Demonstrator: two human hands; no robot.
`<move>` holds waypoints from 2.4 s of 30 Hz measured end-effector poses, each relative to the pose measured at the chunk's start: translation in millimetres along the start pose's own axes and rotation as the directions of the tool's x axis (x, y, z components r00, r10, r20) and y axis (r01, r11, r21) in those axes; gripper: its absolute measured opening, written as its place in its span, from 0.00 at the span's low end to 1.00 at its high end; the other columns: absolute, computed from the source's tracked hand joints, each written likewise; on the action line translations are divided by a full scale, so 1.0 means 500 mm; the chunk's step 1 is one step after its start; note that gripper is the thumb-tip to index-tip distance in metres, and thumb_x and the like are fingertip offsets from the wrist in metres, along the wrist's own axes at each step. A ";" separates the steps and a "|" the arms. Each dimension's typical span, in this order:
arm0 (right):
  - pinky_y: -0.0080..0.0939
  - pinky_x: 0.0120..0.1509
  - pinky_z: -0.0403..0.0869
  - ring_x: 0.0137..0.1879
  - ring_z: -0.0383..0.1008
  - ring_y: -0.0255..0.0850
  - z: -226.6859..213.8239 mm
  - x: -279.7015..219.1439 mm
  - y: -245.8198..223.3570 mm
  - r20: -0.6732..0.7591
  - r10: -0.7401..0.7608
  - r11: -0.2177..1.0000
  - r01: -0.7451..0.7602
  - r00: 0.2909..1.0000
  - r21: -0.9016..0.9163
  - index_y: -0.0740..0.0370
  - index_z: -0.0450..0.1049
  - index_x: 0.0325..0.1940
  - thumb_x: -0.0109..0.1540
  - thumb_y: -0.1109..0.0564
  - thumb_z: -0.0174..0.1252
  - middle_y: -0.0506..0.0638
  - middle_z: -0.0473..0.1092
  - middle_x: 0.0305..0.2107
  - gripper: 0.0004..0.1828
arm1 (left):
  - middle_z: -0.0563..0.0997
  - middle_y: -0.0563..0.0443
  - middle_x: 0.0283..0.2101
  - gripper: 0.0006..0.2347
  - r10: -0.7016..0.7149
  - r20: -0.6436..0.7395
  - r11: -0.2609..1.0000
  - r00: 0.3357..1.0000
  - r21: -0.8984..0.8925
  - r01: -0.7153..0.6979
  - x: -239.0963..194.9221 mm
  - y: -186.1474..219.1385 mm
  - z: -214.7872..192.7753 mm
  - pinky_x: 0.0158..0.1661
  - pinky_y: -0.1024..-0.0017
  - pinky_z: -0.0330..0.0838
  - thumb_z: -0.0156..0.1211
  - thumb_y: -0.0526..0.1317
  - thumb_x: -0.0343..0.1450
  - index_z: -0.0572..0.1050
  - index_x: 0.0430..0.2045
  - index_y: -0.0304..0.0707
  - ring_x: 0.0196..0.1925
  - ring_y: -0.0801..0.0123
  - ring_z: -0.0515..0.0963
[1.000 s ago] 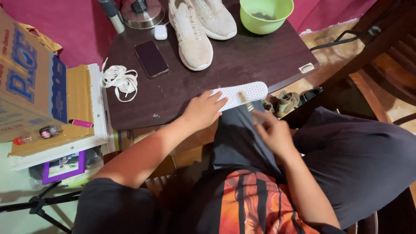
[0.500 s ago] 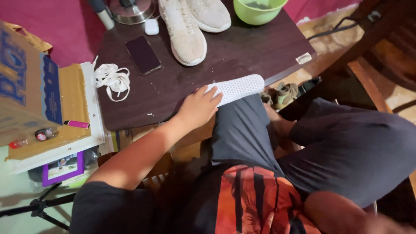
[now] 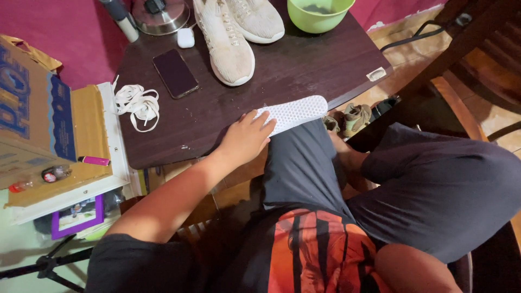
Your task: The person scrubs a white shoe insole with a brush on a table, repeatedly dipping the brush into a green bowl of water. The person holds the insole steady with one hand while scrubbing with the other.
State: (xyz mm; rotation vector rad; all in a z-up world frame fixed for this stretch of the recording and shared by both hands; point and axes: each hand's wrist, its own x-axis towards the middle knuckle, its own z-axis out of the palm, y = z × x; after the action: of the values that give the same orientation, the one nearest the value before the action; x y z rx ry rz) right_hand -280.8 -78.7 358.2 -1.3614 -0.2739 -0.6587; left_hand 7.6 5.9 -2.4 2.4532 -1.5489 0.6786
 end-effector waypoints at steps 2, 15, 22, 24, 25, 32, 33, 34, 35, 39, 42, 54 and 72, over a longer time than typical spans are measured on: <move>0.45 0.39 0.66 0.37 0.66 0.52 -0.129 -0.088 0.102 -0.071 -0.003 0.991 -0.007 0.997 -0.137 0.62 0.59 0.49 0.66 0.66 0.59 0.54 0.54 0.39 0.15 | 0.79 0.45 0.57 0.22 0.002 0.002 1.000 1.000 0.016 -0.002 -0.001 -0.002 -0.008 0.53 0.51 0.78 0.65 0.49 0.68 0.75 0.57 0.51 0.61 0.48 0.75; 0.47 0.29 0.72 0.27 0.79 0.53 -0.384 -0.096 0.627 -0.136 0.237 0.499 -0.241 0.962 -0.832 0.47 0.71 0.61 0.67 0.52 0.59 0.52 0.77 0.23 0.17 | 0.80 0.45 0.58 0.18 -0.048 0.133 0.988 0.990 -0.138 0.067 0.014 -0.006 -0.070 0.46 0.52 0.81 0.55 0.50 0.74 0.76 0.58 0.48 0.63 0.47 0.75; 0.67 0.44 0.76 0.36 0.79 0.66 -0.372 -0.080 0.634 -0.069 0.419 0.163 -0.149 0.906 -0.975 0.44 0.71 0.60 0.67 0.50 0.54 0.61 0.78 0.26 0.17 | 0.79 0.47 0.59 0.19 -0.044 0.161 0.995 0.986 -0.080 0.057 0.012 -0.006 -0.053 0.42 0.53 0.82 0.58 0.50 0.73 0.75 0.58 0.49 0.64 0.48 0.74; 0.68 0.45 0.76 0.36 0.79 0.65 -0.370 -0.084 0.643 -0.073 0.401 0.122 -0.132 0.913 -0.984 0.40 0.70 0.61 0.66 0.50 0.54 0.60 0.78 0.28 0.18 | 0.79 0.48 0.60 0.19 -0.053 0.155 0.995 0.986 -0.079 0.066 0.011 -0.008 -0.043 0.42 0.53 0.82 0.58 0.50 0.73 0.75 0.58 0.49 0.64 0.48 0.74; 0.68 0.46 0.76 0.37 0.79 0.65 -0.370 -0.090 0.646 -0.084 0.382 0.079 -0.123 0.920 -0.989 0.37 0.69 0.62 0.65 0.49 0.55 0.59 0.78 0.30 0.20 | 0.79 0.48 0.60 0.18 -0.054 0.153 0.995 0.987 -0.080 0.067 0.011 -0.007 -0.038 0.42 0.52 0.82 0.58 0.49 0.73 0.75 0.58 0.50 0.64 0.48 0.74; 0.68 0.47 0.77 0.37 0.79 0.65 -0.360 -0.077 0.653 -0.109 0.406 0.104 -0.165 0.907 -0.981 0.38 0.73 0.60 0.65 0.48 0.55 0.60 0.78 0.25 0.18 | 0.80 0.45 0.58 0.17 -0.033 0.109 0.994 0.994 -0.097 0.043 0.005 -0.010 -0.035 0.41 0.53 0.83 0.59 0.49 0.73 0.76 0.54 0.45 0.62 0.47 0.75; 0.67 0.48 0.76 0.38 0.79 0.65 -0.356 -0.075 0.649 -0.111 0.407 0.104 -0.167 0.907 -0.980 0.37 0.73 0.59 0.64 0.47 0.56 0.59 0.78 0.26 0.18 | 0.80 0.46 0.58 0.17 -0.032 0.095 0.996 0.995 -0.078 0.040 0.005 -0.011 -0.027 0.41 0.54 0.83 0.59 0.50 0.72 0.76 0.53 0.45 0.62 0.48 0.76; 0.67 0.49 0.76 0.38 0.79 0.65 -0.353 -0.074 0.645 -0.113 0.407 0.104 -0.169 0.906 -0.980 0.37 0.73 0.58 0.64 0.45 0.56 0.59 0.78 0.26 0.17 | 0.80 0.47 0.58 0.18 -0.032 0.082 0.998 0.996 -0.059 0.037 0.006 -0.011 -0.018 0.41 0.55 0.83 0.60 0.50 0.71 0.76 0.52 0.45 0.62 0.49 0.76; 0.67 0.49 0.76 0.38 0.79 0.65 -0.343 -0.079 0.638 -0.114 0.406 0.102 -0.169 0.907 -0.980 0.37 0.73 0.58 0.64 0.45 0.56 0.59 0.78 0.26 0.17 | 0.80 0.47 0.58 0.18 -0.031 0.080 0.998 0.996 -0.059 0.035 0.008 -0.011 -0.022 0.41 0.55 0.83 0.60 0.50 0.71 0.76 0.52 0.45 0.62 0.49 0.76; 0.65 0.46 0.77 0.37 0.80 0.63 -0.364 -0.084 0.635 -0.047 0.438 0.268 -0.180 0.898 -0.946 0.39 0.74 0.60 0.64 0.48 0.57 0.56 0.78 0.23 0.19 | 0.80 0.45 0.57 0.17 -0.034 0.087 0.996 0.996 -0.082 0.041 0.007 -0.008 -0.040 0.42 0.55 0.83 0.61 0.49 0.72 0.76 0.51 0.44 0.61 0.49 0.76; 0.69 0.49 0.76 0.40 0.79 0.66 -0.380 -0.086 0.655 -0.119 0.403 0.128 -0.184 0.908 -0.975 0.37 0.72 0.62 0.65 0.47 0.55 0.60 0.77 0.26 0.19 | 0.80 0.45 0.57 0.16 -0.037 0.086 0.995 0.996 -0.089 0.045 0.006 -0.009 -0.039 0.42 0.55 0.83 0.62 0.49 0.72 0.76 0.50 0.43 0.61 0.49 0.76; 0.66 0.54 0.76 0.50 0.78 0.63 -0.335 -0.085 0.628 -0.077 0.392 0.242 -0.183 0.917 -0.953 0.39 0.74 0.59 0.65 0.46 0.57 0.58 0.77 0.35 0.17 | 0.78 0.50 0.39 0.09 -0.367 -0.127 0.929 0.921 0.006 0.371 0.012 -0.221 -0.182 0.37 0.51 0.74 0.63 0.48 0.71 0.79 0.38 0.47 0.46 0.50 0.78; 0.64 0.48 0.76 0.41 0.79 0.62 -0.346 -0.096 0.637 -0.076 0.392 0.258 -0.189 0.917 -0.947 0.43 0.75 0.59 0.65 0.49 0.59 0.57 0.76 0.26 0.17 | 0.61 0.38 0.69 0.37 -0.729 0.057 0.675 0.682 -0.112 0.730 -0.113 -0.358 -0.142 0.67 0.30 0.49 0.73 0.61 0.61 0.65 0.62 0.48 0.75 0.39 0.54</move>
State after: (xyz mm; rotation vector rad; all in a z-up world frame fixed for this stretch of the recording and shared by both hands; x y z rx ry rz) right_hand -166.3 -210.7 37.1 -2.5859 0.3420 -0.3273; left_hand 125.4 158.6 52.8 2.6446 -0.4486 0.3873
